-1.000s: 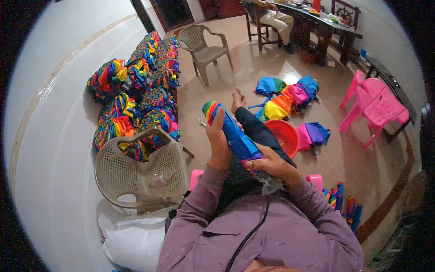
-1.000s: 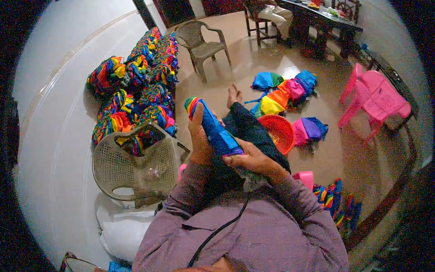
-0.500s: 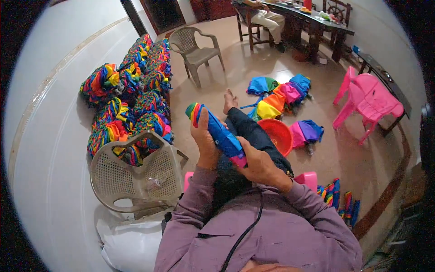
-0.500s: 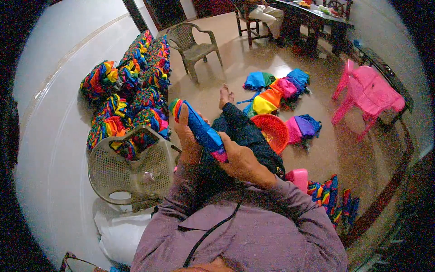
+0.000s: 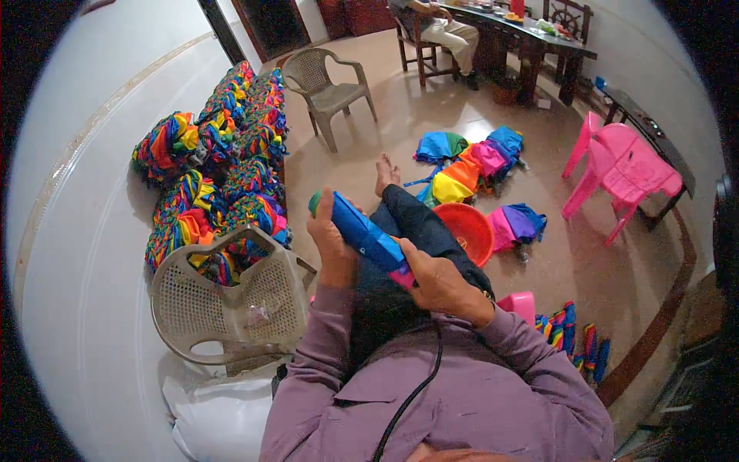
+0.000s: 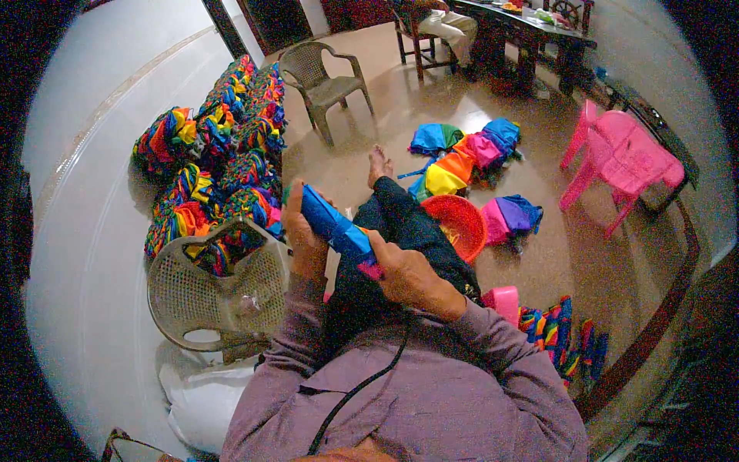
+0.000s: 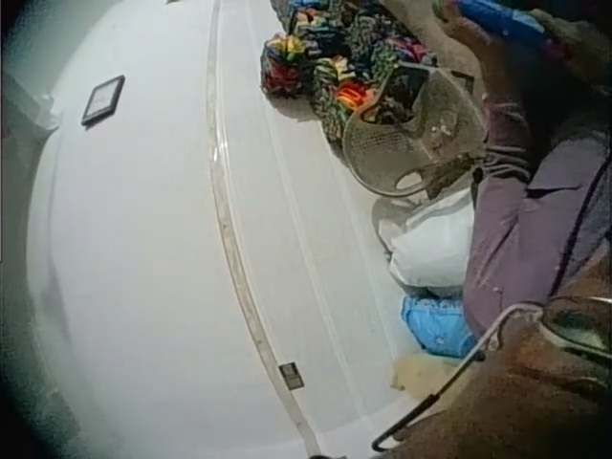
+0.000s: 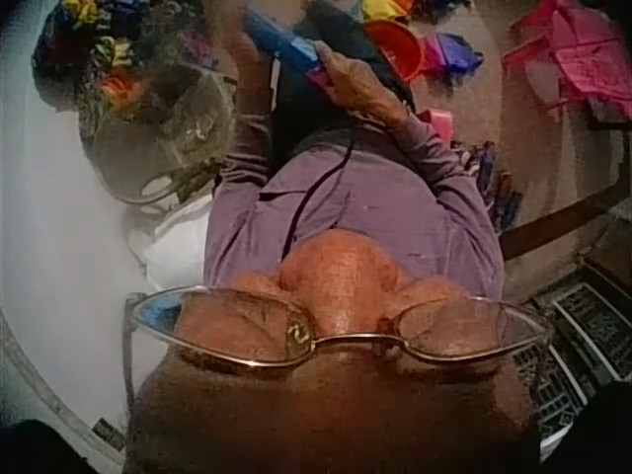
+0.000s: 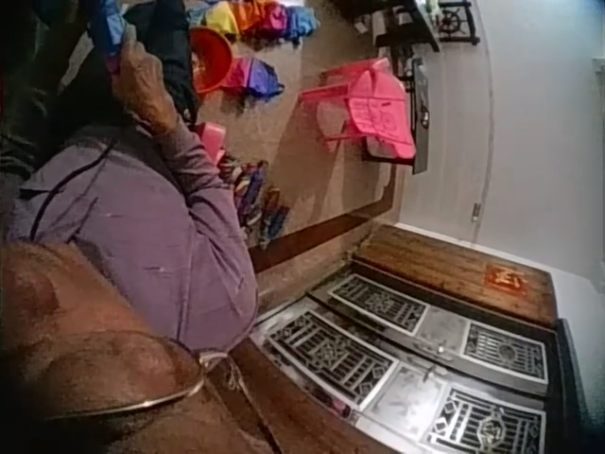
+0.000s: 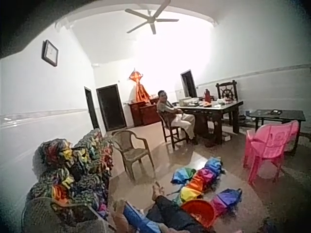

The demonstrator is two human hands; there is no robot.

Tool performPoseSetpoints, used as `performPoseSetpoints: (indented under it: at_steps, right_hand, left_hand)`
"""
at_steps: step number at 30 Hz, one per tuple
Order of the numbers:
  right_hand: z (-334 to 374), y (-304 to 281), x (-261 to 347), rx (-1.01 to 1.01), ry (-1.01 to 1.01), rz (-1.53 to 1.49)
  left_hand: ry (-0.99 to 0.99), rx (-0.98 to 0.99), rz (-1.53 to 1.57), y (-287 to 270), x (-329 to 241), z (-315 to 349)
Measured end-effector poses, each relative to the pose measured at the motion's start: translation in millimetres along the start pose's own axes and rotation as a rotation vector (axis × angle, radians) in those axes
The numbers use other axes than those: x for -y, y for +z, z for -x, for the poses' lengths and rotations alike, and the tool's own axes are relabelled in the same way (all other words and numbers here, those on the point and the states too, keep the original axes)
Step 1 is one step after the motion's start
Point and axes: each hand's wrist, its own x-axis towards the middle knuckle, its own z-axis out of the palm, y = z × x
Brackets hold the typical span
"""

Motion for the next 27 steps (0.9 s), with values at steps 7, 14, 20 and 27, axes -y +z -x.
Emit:
performPoseSetpoints:
  at_steps: [7,14,20,27]
  right_hand:
    - [-1.1,-2.6,-0.2,0.027,-0.003,-0.051]
    - [0.2,-9.1,4.6,0.062,-0.024,-0.108]
    - [1.3,-8.3,-6.1,0.124,0.007,-0.182]
    - [-4.9,-22.9,2.1,0.199,0.104,-0.334]
  left_hand:
    - [-0.091,-0.016,0.059,-14.1,2.4,-16.7]
    - [-0.006,0.011,0.053,-17.8,0.4,-18.8]
    - [-0.005,0.01,0.022,-24.7,6.4,-28.8]
    - [-0.002,0.125,-0.122,-34.5,0.7,-42.0]
